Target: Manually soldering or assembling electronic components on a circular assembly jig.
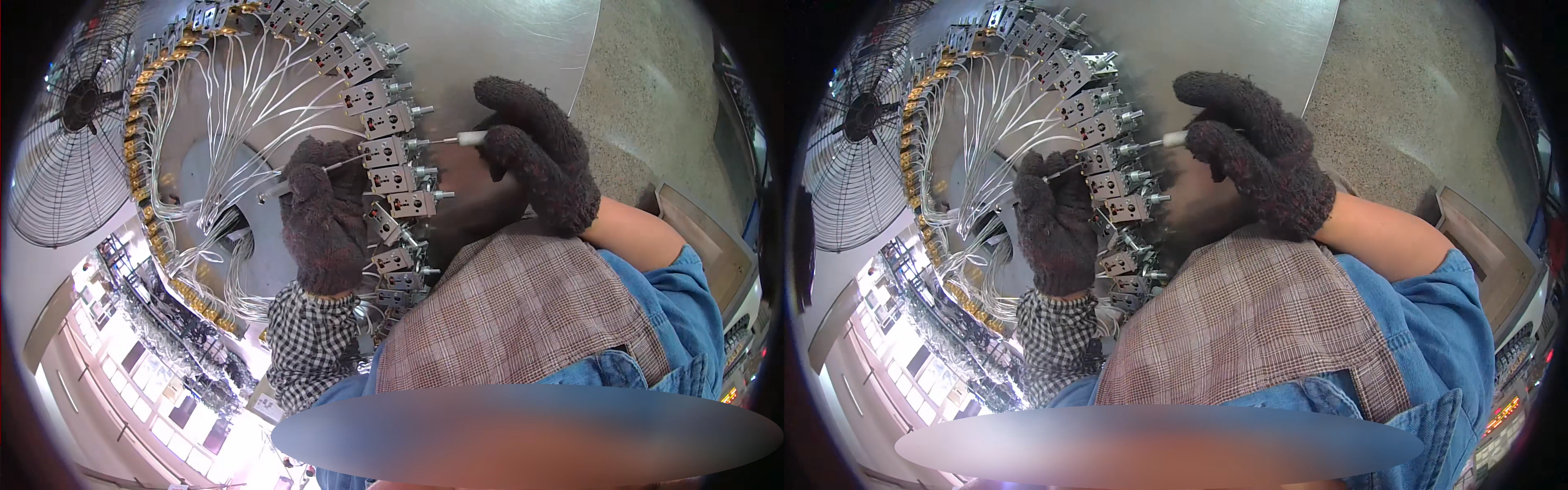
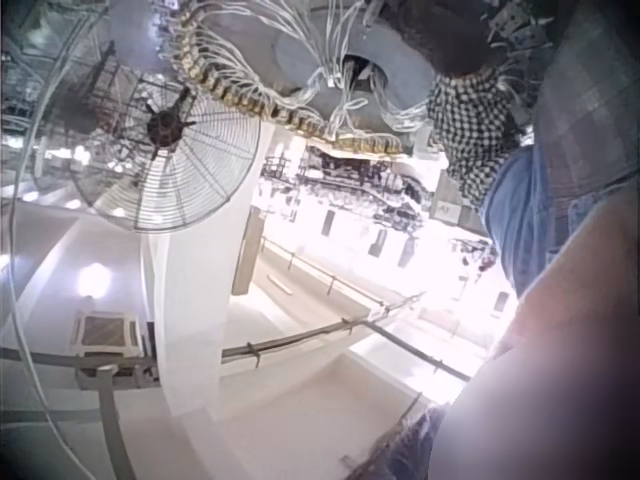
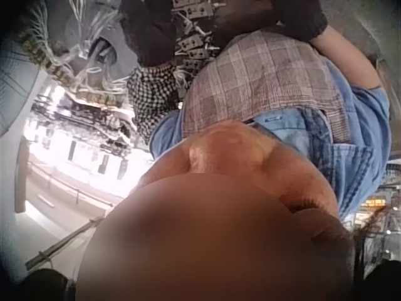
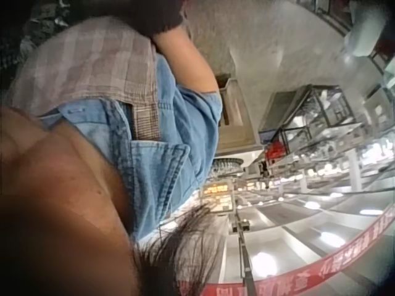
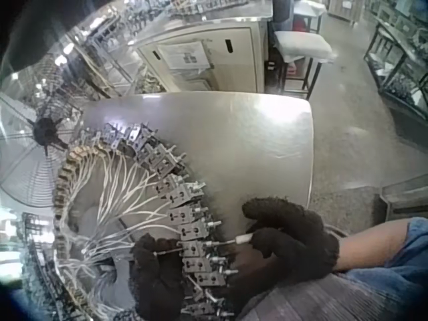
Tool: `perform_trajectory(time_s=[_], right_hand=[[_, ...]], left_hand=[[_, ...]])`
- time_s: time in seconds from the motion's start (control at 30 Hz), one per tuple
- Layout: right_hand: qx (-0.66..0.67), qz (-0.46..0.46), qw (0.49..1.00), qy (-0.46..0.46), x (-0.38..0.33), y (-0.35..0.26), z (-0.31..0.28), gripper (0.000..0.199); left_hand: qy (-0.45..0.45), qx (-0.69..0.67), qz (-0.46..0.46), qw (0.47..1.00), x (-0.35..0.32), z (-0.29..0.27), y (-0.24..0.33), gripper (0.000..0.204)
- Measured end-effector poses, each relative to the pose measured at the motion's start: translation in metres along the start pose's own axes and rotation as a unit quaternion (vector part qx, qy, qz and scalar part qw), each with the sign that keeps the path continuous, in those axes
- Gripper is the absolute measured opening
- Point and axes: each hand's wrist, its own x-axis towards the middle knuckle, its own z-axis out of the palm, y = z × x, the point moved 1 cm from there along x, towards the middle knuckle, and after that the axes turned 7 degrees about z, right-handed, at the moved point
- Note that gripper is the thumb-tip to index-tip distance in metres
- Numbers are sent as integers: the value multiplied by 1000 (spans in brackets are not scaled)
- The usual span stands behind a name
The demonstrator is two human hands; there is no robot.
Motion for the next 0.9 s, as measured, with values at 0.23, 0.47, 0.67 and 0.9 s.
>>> perform_trajectory(time_s=[0.23, 0.47, 0.67, 0.9], right_hand=[[-26, 26, 999, 1, -1, 0, 5, 36], [-58, 42, 997, -20, -4, -1, 7, 37], [-16, -79, 997, 0, -1, 9, 11, 41], [-68, -8, 998, 15, 0, -1, 7, 35]], left_hand=[[53, 50, -29, 997, -1, 8, -1, 33], [42, 113, -43, 992, -1, 12, -1, 31], [-21, 61, -53, 997, 2, 7, -1, 29], [10, 54, -63, 997, 3, 4, -2, 30]])
